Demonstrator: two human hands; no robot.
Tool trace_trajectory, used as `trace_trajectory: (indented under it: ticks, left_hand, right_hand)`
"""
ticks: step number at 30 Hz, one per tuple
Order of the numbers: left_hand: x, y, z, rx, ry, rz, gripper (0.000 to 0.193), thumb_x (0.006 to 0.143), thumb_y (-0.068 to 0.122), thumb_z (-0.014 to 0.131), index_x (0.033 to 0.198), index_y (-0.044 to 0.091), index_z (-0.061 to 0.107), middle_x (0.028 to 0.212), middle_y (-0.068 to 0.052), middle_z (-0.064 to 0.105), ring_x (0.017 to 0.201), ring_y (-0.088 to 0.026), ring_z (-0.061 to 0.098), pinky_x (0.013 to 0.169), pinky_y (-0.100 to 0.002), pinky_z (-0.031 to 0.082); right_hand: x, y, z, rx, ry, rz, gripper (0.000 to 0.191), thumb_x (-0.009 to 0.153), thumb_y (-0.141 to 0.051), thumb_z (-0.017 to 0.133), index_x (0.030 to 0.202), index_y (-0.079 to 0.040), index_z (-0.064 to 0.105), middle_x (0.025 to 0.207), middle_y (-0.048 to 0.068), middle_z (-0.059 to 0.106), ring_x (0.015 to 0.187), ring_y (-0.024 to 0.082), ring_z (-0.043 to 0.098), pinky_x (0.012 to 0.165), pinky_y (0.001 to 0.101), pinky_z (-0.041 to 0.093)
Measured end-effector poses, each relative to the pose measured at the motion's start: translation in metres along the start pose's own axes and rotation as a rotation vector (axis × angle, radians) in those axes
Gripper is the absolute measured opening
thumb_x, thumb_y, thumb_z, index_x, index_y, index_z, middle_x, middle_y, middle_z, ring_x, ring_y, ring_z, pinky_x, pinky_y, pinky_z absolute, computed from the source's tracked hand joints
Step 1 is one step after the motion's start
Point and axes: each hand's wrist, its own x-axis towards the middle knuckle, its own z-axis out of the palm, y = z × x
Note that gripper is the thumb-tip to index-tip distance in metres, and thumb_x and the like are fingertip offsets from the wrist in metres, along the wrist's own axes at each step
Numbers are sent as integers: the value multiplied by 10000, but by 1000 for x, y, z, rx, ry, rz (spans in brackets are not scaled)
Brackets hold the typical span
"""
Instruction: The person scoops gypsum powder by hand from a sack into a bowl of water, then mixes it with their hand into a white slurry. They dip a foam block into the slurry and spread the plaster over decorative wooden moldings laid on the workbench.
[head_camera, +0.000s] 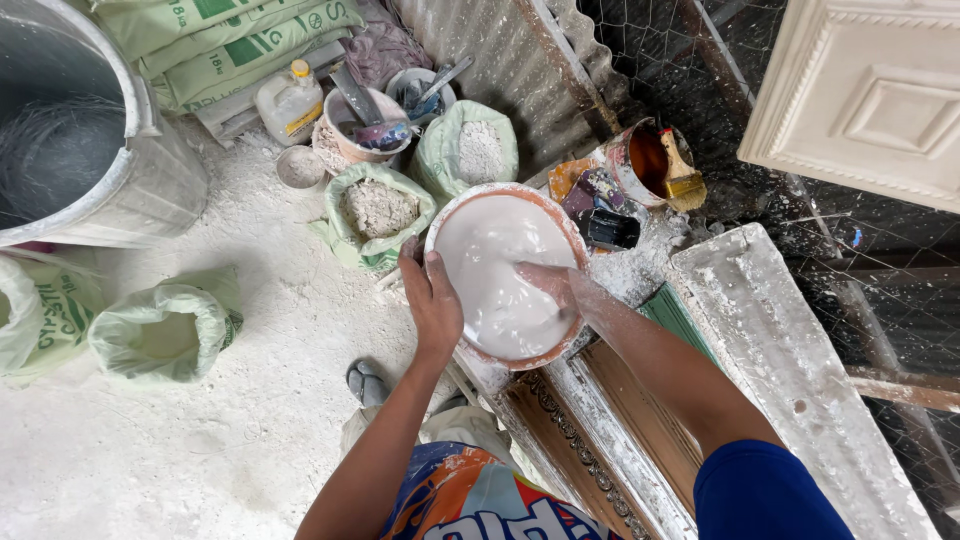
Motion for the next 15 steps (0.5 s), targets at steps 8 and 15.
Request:
trace_trajectory:
  ticks: [8,15]
  left_hand:
    - [2,-3,0,16,-1,13,580,1100,372,340,1489,-58,338,1486,-293,453,1383,-390,463,1165,-459,326]
    - [4,-3,0,27,-5,4,628,1093,394,348,1504,-80,314,1540,-312,396,1454,-406,386,1207,-461,271]
  right_hand:
    - [-8,-22,-2,472,-269,-422,666,888,-328,655,1478,-107,439,1403,119,577,1293,262,598,1091,419,516]
    - [-28,-44,1,483,-214,-469,692,849,-327,731,1459,-124,477,1378,100,614,1297,255,595,1110,432,497]
